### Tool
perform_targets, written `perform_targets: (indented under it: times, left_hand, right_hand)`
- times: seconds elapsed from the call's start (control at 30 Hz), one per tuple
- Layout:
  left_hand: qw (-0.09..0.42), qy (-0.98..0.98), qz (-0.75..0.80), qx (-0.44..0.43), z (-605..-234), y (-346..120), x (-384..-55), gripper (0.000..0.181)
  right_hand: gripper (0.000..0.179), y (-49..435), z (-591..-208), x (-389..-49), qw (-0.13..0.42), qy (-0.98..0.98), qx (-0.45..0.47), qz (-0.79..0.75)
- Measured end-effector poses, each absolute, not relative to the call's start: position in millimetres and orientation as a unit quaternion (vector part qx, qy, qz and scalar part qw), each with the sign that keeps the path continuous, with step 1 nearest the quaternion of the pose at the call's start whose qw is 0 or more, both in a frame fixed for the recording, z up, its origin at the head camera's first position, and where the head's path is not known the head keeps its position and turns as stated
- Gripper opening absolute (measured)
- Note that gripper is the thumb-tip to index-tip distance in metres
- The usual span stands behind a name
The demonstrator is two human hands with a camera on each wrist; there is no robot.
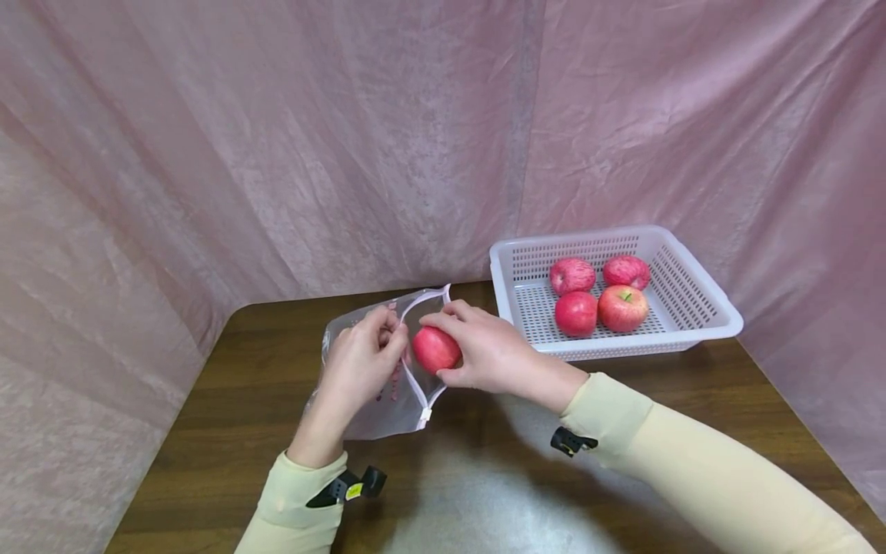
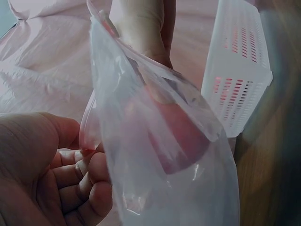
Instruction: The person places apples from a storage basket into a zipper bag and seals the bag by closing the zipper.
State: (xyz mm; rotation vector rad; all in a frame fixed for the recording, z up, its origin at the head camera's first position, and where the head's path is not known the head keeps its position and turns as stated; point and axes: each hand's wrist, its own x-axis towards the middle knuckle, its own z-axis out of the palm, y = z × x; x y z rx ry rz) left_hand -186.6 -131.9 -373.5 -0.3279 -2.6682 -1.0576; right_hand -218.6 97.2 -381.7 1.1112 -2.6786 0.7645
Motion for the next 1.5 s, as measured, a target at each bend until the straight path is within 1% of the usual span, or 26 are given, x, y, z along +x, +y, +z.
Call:
perform_targets:
  times: [0.27, 0.53, 0.77, 0.87, 1.33, 1.5]
  left_hand:
    - [0.153, -0.924, -0.332, -0.115, -375, -130, -189, 0.011]
    - [0.156, -0.924, -0.329, -0.113, -375, -129, -187, 0.010]
    - [0.192, -0.923, -0.311, -0.119, -374, -130, -186, 0.010]
    - [0.198, -0.923, -0.309, -0.118, -373, -130, -186, 0.010]
    - [0.207, -0.921, -0.307, -0.121, -375, -130, -187, 0.010]
    - [0.208, -0.917, -0.321, -0.117, -375, -131, -187, 0.010]
  right_hand:
    - [0.069, 90, -385, -223, 0.038, -0.898, 0.379, 0.221]
    - [0.068, 84, -384, -225, 0.009, -0.905, 0.376, 0.199]
    - [0.067, 79, -383, -227, -0.020, -0.913, 0.360, 0.190]
    - [0.067, 77, -384, -228, -0.030, -0.916, 0.354, 0.186]
    - [0.062, 81, -391, -233, -0.055, -0.916, 0.349, 0.190]
    - [0.061, 84, -391, -233, -0.057, -0.912, 0.356, 0.197]
